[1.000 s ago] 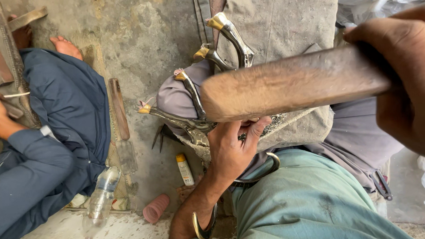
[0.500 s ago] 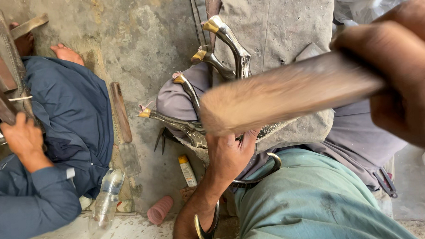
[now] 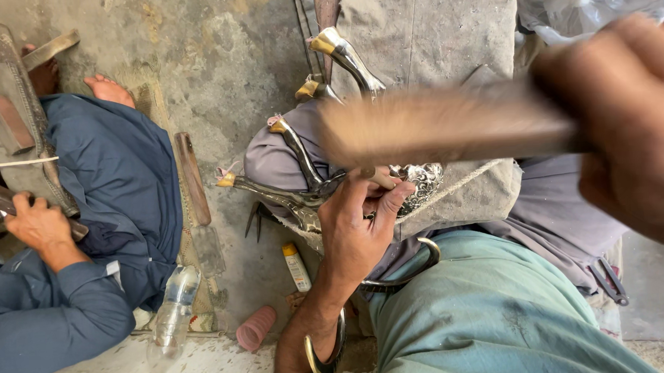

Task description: The person uses a wooden mallet to hammer a metal chisel against a silver-colored metal object with multiple curved horns. The object is held in place on a cloth-covered block. The person repeatedly strikes the chisel to shape or emboss the metal surface.

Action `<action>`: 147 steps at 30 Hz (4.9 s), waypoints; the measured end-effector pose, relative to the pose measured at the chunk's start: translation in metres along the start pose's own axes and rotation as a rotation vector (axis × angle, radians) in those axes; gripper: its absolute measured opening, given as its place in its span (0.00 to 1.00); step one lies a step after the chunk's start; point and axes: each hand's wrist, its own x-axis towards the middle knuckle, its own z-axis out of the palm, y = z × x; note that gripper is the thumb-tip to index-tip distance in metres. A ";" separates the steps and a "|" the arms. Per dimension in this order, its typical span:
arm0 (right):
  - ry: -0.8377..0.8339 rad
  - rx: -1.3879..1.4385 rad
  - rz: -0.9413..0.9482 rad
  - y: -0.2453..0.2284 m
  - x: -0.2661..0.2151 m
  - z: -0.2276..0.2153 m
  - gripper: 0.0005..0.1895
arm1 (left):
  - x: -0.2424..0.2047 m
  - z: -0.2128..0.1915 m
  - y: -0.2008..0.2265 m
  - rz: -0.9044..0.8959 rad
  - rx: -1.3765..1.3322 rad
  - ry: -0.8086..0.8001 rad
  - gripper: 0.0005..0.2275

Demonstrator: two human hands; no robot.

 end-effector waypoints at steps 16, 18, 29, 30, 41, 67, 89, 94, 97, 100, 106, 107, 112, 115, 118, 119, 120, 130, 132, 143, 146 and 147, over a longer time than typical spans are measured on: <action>0.031 -0.060 -0.073 0.007 -0.004 0.008 0.31 | 0.008 -0.008 0.010 0.204 0.325 -0.005 0.09; 0.019 -0.083 -0.062 0.008 -0.006 0.009 0.31 | 0.009 -0.006 0.011 -0.105 0.015 -0.063 0.11; 0.006 -0.271 -0.134 -0.008 0.009 -0.012 0.32 | -0.003 0.002 0.003 -0.026 -0.025 0.015 0.11; 0.042 -0.243 -0.140 -0.010 0.010 -0.013 0.32 | -0.004 0.002 0.004 -0.061 -0.039 0.008 0.10; -0.085 -0.261 0.034 0.008 -0.031 0.020 0.26 | -0.005 -0.005 -0.010 -0.165 -0.113 -0.123 0.11; 0.189 0.928 0.833 0.069 -0.179 0.184 0.29 | 0.130 0.024 0.060 -0.100 0.270 -0.837 0.18; -0.204 0.445 0.665 0.052 -0.140 0.146 0.21 | 0.134 0.048 0.065 -0.014 0.408 -0.998 0.16; -0.116 0.874 0.912 0.053 -0.137 0.157 0.25 | 0.136 0.047 0.063 -0.036 0.403 -1.009 0.16; -0.148 0.767 0.872 0.051 -0.140 0.160 0.25 | 0.136 0.048 0.062 -0.010 0.397 -0.994 0.16; -0.069 0.912 0.938 0.049 -0.139 0.159 0.25 | 0.137 0.048 0.061 -0.027 0.394 -0.999 0.17; -0.053 0.960 0.916 0.047 -0.133 0.147 0.26 | 0.139 0.047 0.060 -0.034 0.387 -1.015 0.17; 0.025 1.173 0.965 0.046 -0.131 0.145 0.27 | 0.140 0.047 0.060 -0.025 0.381 -1.015 0.17; -0.087 0.896 0.911 0.046 -0.122 0.131 0.29 | 0.140 0.048 0.061 -0.042 0.392 -1.026 0.17; -0.287 0.729 0.837 0.051 -0.116 0.126 0.29 | 0.142 0.048 0.060 -0.052 0.396 -1.036 0.17; -0.210 0.876 0.931 0.051 -0.114 0.124 0.29 | 0.142 0.048 0.061 -0.039 0.397 -1.035 0.17; -0.077 1.036 1.003 0.051 -0.114 0.125 0.30 | 0.144 0.049 0.060 -0.041 0.402 -1.044 0.17; -0.235 0.867 0.923 0.051 -0.114 0.126 0.29 | 0.144 0.048 0.060 -0.052 0.407 -1.048 0.17; -0.243 0.864 0.925 0.049 -0.126 0.135 0.29 | 0.145 0.048 0.060 -0.051 0.396 -1.071 0.17; -0.210 0.875 0.938 0.050 -0.129 0.137 0.29 | 0.146 0.048 0.059 -0.040 0.403 -1.075 0.17; -0.038 0.874 1.012 0.032 -0.144 0.151 0.23 | 0.143 0.045 0.060 0.020 0.357 -1.061 0.16; -0.069 0.781 0.946 0.023 -0.146 0.159 0.27 | 0.146 0.047 0.069 0.024 0.333 -1.100 0.14; -0.007 0.779 0.932 0.021 -0.145 0.162 0.28 | 0.147 0.053 0.070 0.017 0.368 -1.131 0.13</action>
